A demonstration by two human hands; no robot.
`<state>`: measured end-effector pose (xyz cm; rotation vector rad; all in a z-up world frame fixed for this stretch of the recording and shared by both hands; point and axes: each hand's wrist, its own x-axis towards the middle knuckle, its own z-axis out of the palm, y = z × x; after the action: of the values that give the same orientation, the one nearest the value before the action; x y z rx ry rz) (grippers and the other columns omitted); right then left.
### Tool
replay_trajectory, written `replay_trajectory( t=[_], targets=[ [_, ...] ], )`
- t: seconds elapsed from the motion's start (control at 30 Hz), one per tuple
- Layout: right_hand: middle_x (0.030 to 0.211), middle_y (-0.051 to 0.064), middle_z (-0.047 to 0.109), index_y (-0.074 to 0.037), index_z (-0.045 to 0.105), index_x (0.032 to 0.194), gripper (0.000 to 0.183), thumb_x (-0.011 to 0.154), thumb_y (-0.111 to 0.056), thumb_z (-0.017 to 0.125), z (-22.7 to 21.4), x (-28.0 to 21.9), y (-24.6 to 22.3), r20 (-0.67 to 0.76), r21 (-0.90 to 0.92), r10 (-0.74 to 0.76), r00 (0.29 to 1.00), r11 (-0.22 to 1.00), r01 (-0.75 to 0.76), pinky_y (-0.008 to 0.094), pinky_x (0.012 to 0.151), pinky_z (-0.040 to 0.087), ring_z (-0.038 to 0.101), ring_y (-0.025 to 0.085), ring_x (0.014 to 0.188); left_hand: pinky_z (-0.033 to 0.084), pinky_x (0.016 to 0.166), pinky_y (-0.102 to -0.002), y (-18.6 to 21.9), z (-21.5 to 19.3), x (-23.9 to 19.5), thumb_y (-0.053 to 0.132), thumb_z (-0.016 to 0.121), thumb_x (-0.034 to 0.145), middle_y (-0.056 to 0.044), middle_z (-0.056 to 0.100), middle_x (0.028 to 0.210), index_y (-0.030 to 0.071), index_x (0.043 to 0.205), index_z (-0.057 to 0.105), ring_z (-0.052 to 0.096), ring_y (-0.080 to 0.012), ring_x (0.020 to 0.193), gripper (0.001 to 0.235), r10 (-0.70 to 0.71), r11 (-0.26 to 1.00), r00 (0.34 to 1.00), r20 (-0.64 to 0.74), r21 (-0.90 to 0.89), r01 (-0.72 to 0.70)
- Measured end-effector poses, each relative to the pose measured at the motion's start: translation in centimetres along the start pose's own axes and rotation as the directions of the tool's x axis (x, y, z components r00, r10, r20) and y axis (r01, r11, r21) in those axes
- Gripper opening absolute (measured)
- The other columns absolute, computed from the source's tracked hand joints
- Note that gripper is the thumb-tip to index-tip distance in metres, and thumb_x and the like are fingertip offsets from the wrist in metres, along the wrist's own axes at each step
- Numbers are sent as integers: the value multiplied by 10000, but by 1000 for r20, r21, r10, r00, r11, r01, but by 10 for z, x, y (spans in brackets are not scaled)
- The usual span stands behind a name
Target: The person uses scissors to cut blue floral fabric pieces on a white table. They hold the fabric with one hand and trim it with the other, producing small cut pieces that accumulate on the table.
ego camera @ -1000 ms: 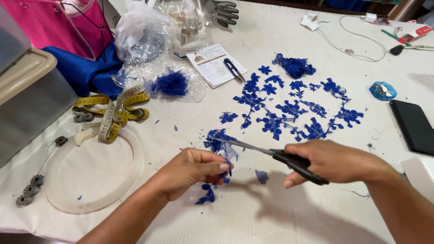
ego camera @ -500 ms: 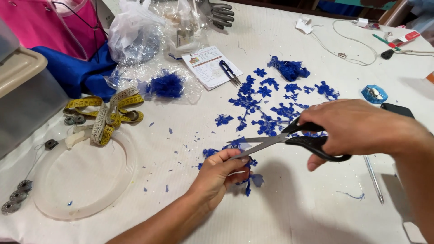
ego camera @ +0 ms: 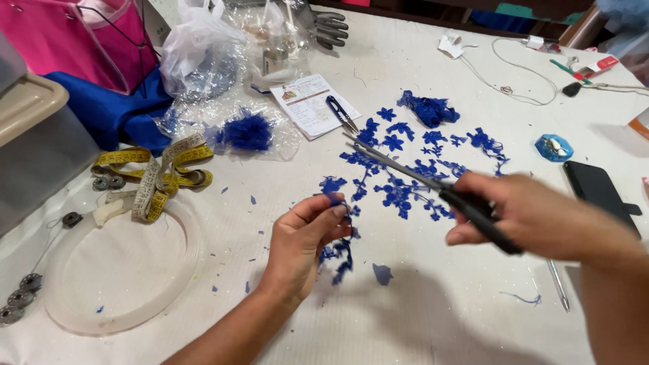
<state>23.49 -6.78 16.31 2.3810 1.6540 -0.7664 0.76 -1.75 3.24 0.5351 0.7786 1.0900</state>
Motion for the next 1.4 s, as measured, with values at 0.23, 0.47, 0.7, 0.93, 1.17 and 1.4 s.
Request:
replay_trajectory(
  t=[0.23, 0.47, 0.7, 0.93, 1.17, 1.4],
  targets=[
    [733, -74, 713, -248, 603, 937, 451, 746, -626, 756, 76, 23, 16, -72, -11, -160, 984, 987, 160, 247, 622, 468, 604, 100, 629, 660, 722, -419, 3, -6, 15, 2, 732, 797, -142, 707, 1032, -97, 1021, 734, 670, -279, 792, 245, 97, 995, 995, -19, 27, -96],
    [688, -105, 607, -288, 554, 951, 457, 828, -706, 692, 104, 22, 22, -49, -169, -84, 995, 983, 74, 245, 617, 406, 496, 99, 602, 633, 797, -439, -3, -17, 25, -79, 646, 845, -172, 718, 1145, -134, 1119, 674, 681, -313, 873, 281, -37, 996, 994, -101, -80, 29],
    [631, -106, 613, -314, 511, 985, 512, 833, -788, 631, 119, 26, 26, 0, -259, -55, 998, 964, 53, 250, 612, 437, 544, 118, 565, 578, 879, -310, 2, -16, 22, -53, 721, 768, -182, 725, 1015, -91, 1193, 701, 682, -292, 857, 427, -97, 995, 984, -149, -43, 91],
    [671, -131, 638, -308, 467, 1057, 592, 839, -858, 480, 132, 39, 29, -25, -380, -59, 998, 924, 45, 286, 624, 467, 577, 128, 600, 592, 890, -339, -1, -17, 22, -83, 705, 790, -173, 719, 1007, -96, 1127, 719, 667, -275, 866, 338, -71, 997, 993, -90, -51, 66],
    [666, -121, 648, -300, 470, 1060, 607, 814, -853, 510, 141, 46, 39, -114, -380, -124, 986, 922, 72, 326, 602, 473, 587, 158, 587, 596, 881, -355, 0, -17, 23, -38, 683, 820, -167, 715, 1074, -108, 1130, 700, 679, -291, 887, 318, -86, 995, 994, -68, -62, 82],
    [670, -120, 657, -301, 476, 1068, 604, 816, -849, 508, 144, 45, 36, -122, -370, -122, 985, 926, 69, 329, 611, 473, 595, 165, 600, 613, 867, -459, -1, -16, 22, -66, 624, 849, -208, 705, 1183, -148, 1155, 667, 647, -299, 993, 319, -85, 991, 995, -43, -104, 80]
  ],
)
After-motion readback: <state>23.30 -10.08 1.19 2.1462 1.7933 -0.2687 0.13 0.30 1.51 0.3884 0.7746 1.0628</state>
